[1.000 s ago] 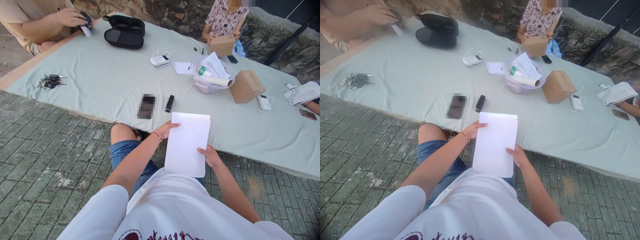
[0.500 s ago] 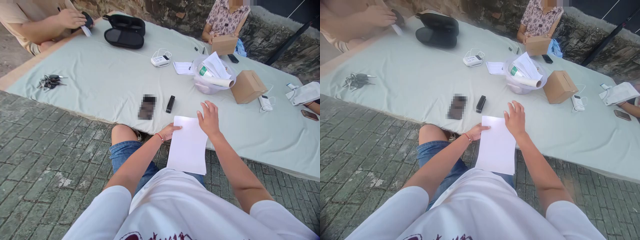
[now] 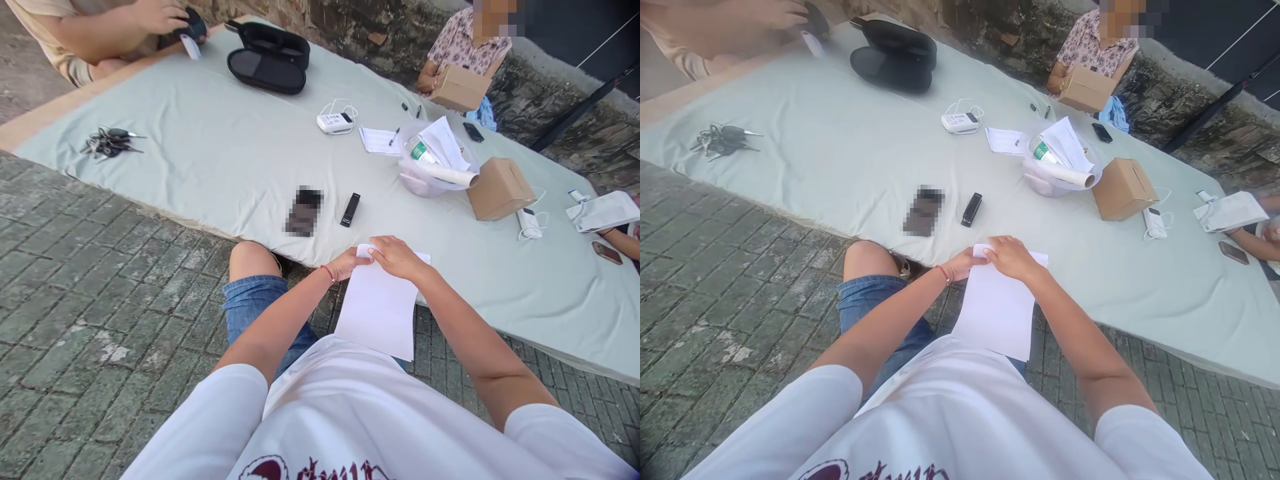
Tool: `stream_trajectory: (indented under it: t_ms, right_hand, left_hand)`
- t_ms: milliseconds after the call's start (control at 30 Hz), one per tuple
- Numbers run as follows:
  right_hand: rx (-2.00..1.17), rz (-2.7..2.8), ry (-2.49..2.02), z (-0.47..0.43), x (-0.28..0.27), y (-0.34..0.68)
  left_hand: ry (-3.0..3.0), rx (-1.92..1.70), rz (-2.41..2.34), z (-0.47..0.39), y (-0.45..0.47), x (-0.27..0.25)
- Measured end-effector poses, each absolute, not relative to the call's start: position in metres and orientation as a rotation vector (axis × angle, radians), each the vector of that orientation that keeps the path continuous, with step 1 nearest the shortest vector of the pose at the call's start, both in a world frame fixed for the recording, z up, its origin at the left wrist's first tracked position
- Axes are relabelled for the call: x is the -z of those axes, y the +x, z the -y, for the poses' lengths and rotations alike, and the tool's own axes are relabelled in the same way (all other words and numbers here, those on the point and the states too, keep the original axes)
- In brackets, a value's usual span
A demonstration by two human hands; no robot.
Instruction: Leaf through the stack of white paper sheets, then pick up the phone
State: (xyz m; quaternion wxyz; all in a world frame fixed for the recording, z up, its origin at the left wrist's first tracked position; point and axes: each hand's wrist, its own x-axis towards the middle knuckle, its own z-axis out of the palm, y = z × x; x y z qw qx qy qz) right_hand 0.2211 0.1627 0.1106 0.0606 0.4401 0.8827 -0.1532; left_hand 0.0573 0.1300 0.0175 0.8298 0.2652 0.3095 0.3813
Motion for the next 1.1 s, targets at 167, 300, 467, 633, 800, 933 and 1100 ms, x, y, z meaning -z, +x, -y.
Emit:
stream_trajectory:
  t_ms: [167,300,467,633,800,933,1100]
  right_hand:
    - [0.491,-2.696,1.286,-0.157,-0.107,0.219]
    - [0.478,-2.768,1.353,-0.153,-0.106,0.214]
    - [0.579,-2.774,1.201,-0.150,-0.104,0.209]
    - [0.595,-2.744,1.184,-0.147,-0.106,0.206]
    - [0.571,-2.737,1.242,-0.144,-0.108,0.207]
    - [0.603,-2.690,1.195,-0.143,-0.108,0.209]
    - [0.526,-2.686,1.216,-0.147,-0.108,0.215]
  left_hand:
    - [0.617,-0.813,-0.664,-0.131,0.058,-0.015]
    - [0.677,-0.822,-0.680,-0.131,0.060,-0.013]
    - [0.770,-0.859,-0.720,-0.131,0.062,-0.012]
    - [0.832,-0.890,-0.689,-0.131,0.062,-0.013]
    - [0.848,-0.889,-0.706,-0.131,0.063,-0.014]
    - [0.847,-0.906,-0.693,-0.132,0.064,-0.012]
    - [0.752,-0.862,-0.675,-0.130,0.062,-0.011]
